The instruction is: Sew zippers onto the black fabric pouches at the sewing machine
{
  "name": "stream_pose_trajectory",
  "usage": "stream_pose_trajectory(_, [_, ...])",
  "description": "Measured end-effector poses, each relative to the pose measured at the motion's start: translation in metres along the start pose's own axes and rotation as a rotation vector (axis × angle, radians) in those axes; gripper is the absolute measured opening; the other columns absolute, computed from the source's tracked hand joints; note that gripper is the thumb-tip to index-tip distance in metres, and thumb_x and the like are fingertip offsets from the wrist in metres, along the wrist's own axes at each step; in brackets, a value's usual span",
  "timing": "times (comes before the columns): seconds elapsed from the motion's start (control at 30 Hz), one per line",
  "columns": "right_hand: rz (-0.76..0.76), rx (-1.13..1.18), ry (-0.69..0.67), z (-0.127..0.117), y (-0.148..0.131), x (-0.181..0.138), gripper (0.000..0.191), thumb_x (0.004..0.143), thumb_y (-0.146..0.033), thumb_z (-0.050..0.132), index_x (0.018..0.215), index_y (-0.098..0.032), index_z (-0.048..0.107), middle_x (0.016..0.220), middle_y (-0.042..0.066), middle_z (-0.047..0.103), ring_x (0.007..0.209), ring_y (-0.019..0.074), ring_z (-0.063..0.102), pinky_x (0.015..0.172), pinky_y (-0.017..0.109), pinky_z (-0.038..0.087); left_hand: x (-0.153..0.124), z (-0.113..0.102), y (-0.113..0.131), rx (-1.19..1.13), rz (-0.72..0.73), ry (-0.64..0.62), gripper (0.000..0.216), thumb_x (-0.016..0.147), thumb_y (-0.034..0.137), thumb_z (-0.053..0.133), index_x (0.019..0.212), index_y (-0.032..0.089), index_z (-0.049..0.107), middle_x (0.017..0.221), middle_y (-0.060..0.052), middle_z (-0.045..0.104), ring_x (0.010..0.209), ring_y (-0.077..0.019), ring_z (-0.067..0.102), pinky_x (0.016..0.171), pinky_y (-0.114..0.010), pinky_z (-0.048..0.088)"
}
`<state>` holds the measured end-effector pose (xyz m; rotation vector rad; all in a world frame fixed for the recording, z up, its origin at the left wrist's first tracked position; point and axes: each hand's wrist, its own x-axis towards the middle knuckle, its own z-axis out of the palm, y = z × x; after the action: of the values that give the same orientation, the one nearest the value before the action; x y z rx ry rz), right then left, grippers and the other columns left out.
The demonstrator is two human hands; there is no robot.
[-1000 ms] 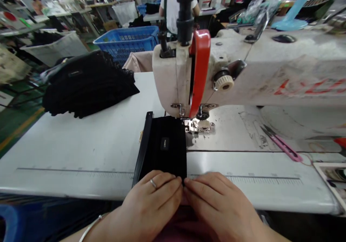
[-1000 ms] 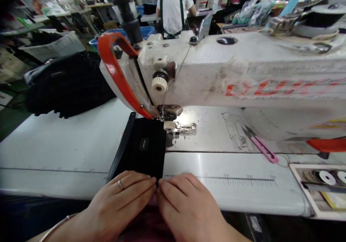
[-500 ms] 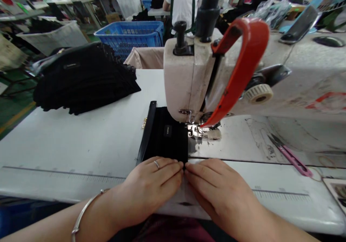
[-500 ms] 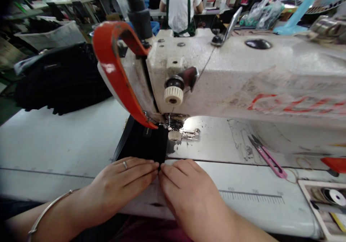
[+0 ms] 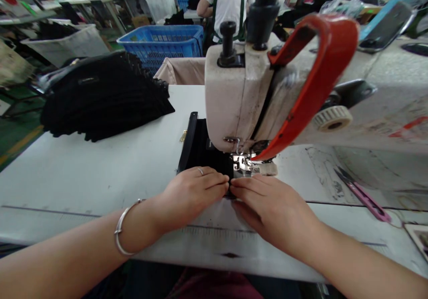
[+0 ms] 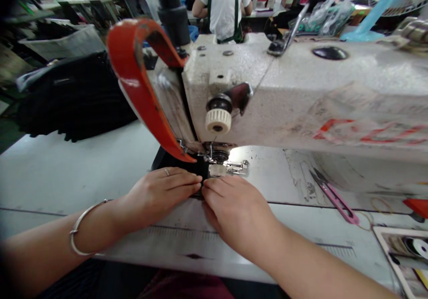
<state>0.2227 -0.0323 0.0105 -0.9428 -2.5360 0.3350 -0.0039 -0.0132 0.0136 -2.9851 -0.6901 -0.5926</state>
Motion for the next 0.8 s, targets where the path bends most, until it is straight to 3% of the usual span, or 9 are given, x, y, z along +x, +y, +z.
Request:
stream_pose_trajectory(0.37, [0.054, -0.166, 0.030, 0.006, 0.013, 0.008, 0.028, 0.089, -0.022, 0.055, 0.113, -0.011, 0.064, 0.115, 0.011, 0.066, 0.095, 0.0250, 0.064, 0.078, 0.040, 0.055, 0.010, 0.015, -0.028, 0.068, -0.089, -0.006, 0.019, 0.097, 0.017, 0.048, 0.106, 0.015, 0.064, 0.107, -0.005, 0.070, 0.098, -0.0165, 0.066, 0.090, -0.031, 0.056])
stream_pose_trajectory(0.5, [0.048, -0.143, 0.042, 0.009, 0.013, 0.005, 0.027, 0.091, -0.023, 0.052, 0.113, -0.012, 0.064, 0.120, 0.010, 0.064, 0.098, 0.0258, 0.062, 0.080, 0.042, 0.055, 0.016, 0.021, -0.038, 0.086, -0.118, -0.044, 0.020, 0.097, 0.012, 0.045, 0.100, 0.017, 0.065, 0.103, -0.003, 0.070, 0.099, -0.0159, 0.065, 0.093, -0.031, 0.053])
stream_pose_trajectory(0.8, [0.044, -0.100, 0.020, 0.009, 0.014, 0.009, 0.026, 0.092, -0.021, 0.050, 0.110, -0.014, 0.067, 0.114, 0.010, 0.067, 0.101, 0.0275, 0.062, 0.085, 0.046, 0.054, 0.020, 0.023, -0.042, 0.106, -0.189, -0.005, 0.023, 0.095, 0.010, 0.046, 0.100, 0.019, 0.066, 0.106, -0.002, 0.070, 0.102, -0.0156, 0.065, 0.094, -0.030, 0.053])
